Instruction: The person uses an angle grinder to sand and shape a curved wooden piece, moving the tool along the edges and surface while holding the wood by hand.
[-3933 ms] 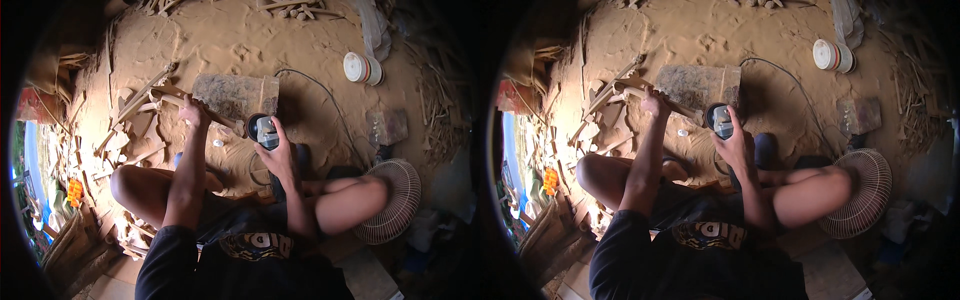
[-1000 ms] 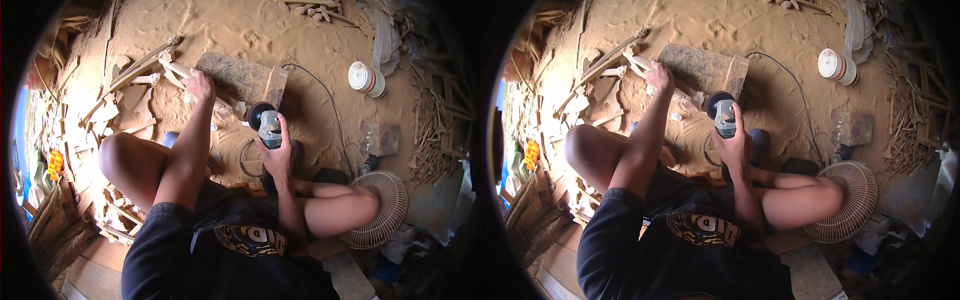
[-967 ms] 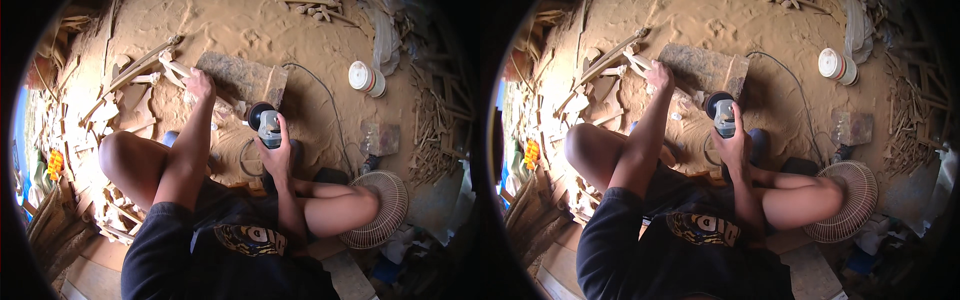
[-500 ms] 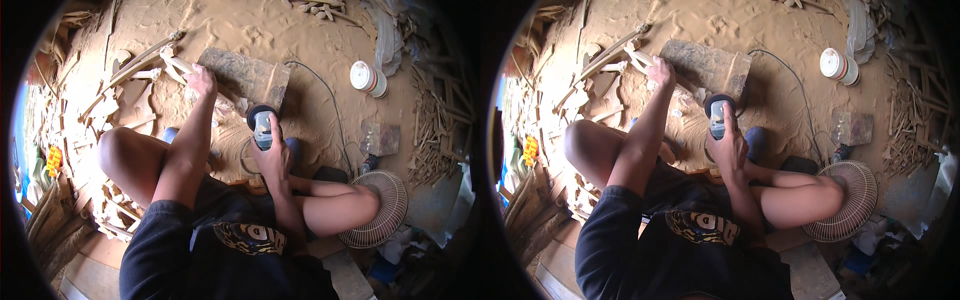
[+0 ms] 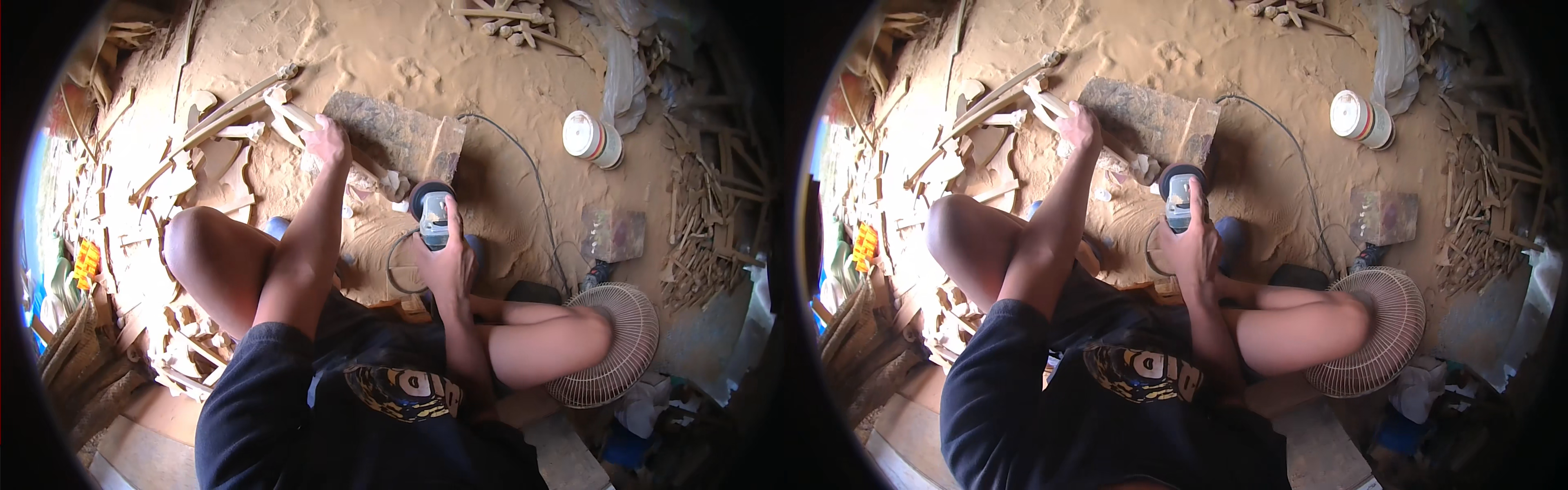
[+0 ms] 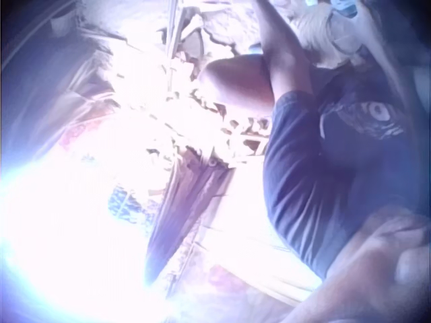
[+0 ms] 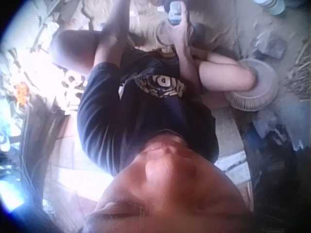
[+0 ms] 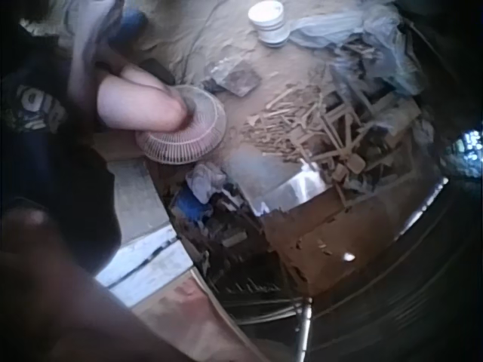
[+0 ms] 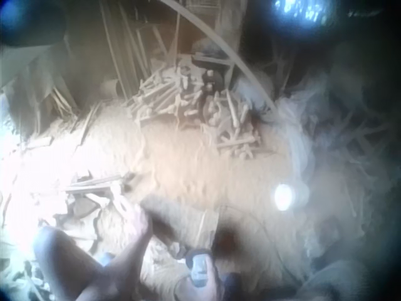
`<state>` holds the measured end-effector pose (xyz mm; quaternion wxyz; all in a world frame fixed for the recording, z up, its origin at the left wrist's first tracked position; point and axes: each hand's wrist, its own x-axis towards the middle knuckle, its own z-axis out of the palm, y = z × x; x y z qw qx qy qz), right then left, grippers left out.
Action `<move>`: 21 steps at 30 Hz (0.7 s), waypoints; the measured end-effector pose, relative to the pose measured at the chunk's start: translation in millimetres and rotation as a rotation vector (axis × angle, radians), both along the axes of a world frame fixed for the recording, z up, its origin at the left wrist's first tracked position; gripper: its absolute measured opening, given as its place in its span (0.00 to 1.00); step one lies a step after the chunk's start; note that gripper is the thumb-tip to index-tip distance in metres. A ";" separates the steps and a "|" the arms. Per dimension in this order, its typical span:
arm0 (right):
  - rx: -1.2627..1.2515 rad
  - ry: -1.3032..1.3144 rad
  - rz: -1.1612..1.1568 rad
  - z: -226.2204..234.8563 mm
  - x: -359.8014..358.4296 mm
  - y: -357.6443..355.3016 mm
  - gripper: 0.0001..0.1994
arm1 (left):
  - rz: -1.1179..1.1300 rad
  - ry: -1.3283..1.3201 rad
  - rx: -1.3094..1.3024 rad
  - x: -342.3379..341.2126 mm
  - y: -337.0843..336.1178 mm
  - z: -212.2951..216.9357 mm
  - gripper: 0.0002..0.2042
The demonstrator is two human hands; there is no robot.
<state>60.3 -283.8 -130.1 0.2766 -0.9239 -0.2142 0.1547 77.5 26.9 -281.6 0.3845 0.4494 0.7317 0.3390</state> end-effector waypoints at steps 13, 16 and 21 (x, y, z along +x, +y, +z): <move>0.571 0.064 -0.230 14.8 22.5 -29.0 0.43 | -0.220 -1.163 -0.452 -27.0 16.3 66.0 0.15; 0.590 0.074 -0.194 23.2 12.4 -14.0 0.43 | -0.007 -0.808 -0.542 -57.1 54.4 12.2 0.10; 0.616 0.077 -0.194 15.0 14.5 -24.2 0.43 | 0.279 -1.178 -0.456 -35.9 27.6 18.0 0.11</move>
